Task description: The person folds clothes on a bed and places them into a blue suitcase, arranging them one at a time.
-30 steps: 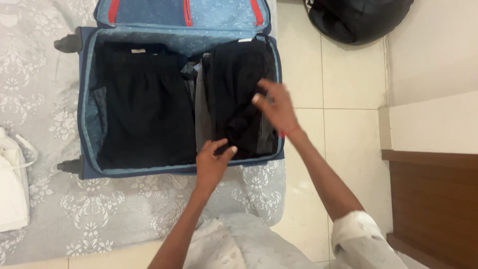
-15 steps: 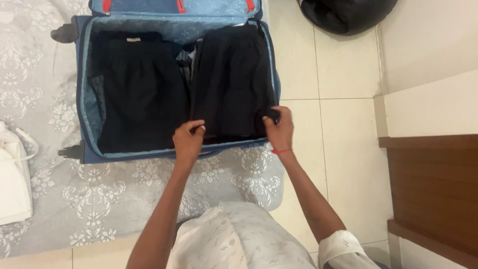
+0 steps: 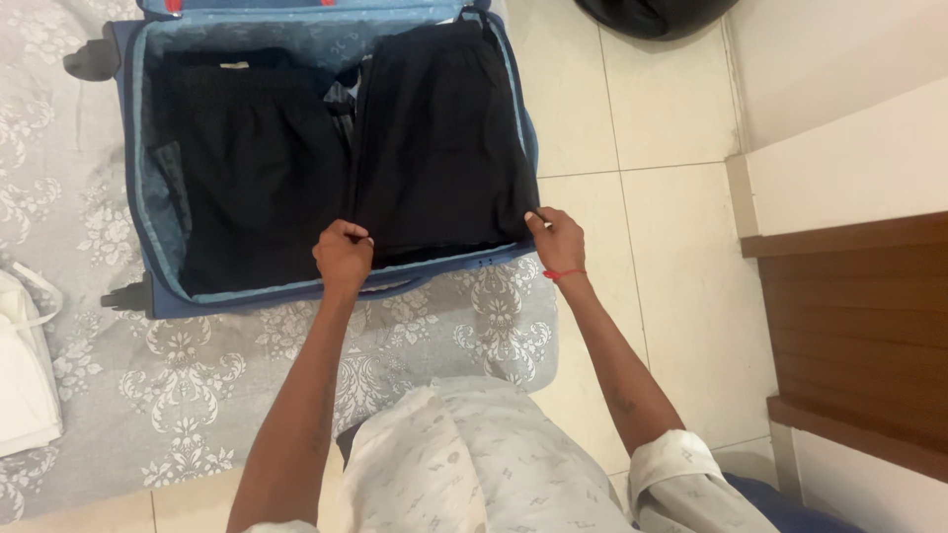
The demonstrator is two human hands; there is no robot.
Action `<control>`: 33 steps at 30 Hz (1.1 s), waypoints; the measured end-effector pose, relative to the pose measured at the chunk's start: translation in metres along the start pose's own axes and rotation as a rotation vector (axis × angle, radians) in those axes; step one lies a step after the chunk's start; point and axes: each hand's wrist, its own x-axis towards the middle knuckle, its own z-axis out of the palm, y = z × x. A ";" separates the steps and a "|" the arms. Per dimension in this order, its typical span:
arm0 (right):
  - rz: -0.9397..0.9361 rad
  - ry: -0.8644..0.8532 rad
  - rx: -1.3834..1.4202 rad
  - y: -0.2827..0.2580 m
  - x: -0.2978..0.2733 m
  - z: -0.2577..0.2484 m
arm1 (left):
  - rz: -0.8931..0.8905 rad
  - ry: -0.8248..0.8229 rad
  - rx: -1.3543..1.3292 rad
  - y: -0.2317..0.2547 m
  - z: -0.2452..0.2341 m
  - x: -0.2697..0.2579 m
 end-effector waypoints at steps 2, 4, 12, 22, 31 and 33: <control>-0.220 0.091 -0.213 -0.003 -0.007 0.002 | 0.037 0.019 0.040 -0.003 0.001 0.002; -0.347 0.144 -0.351 -0.011 -0.014 0.001 | 0.060 0.022 0.065 -0.004 0.004 0.000; -0.431 0.078 -0.623 -0.022 -0.015 0.007 | 0.069 -0.033 0.225 0.007 -0.002 -0.006; -0.491 -0.006 -0.792 -0.014 -0.002 0.028 | -0.139 -0.213 0.408 0.028 -0.011 -0.001; -0.510 0.048 -0.316 -0.075 0.001 0.015 | 0.437 0.017 0.374 0.059 -0.017 -0.003; -0.579 0.035 -0.215 -0.084 0.019 0.026 | 0.580 0.045 0.335 0.076 -0.005 0.005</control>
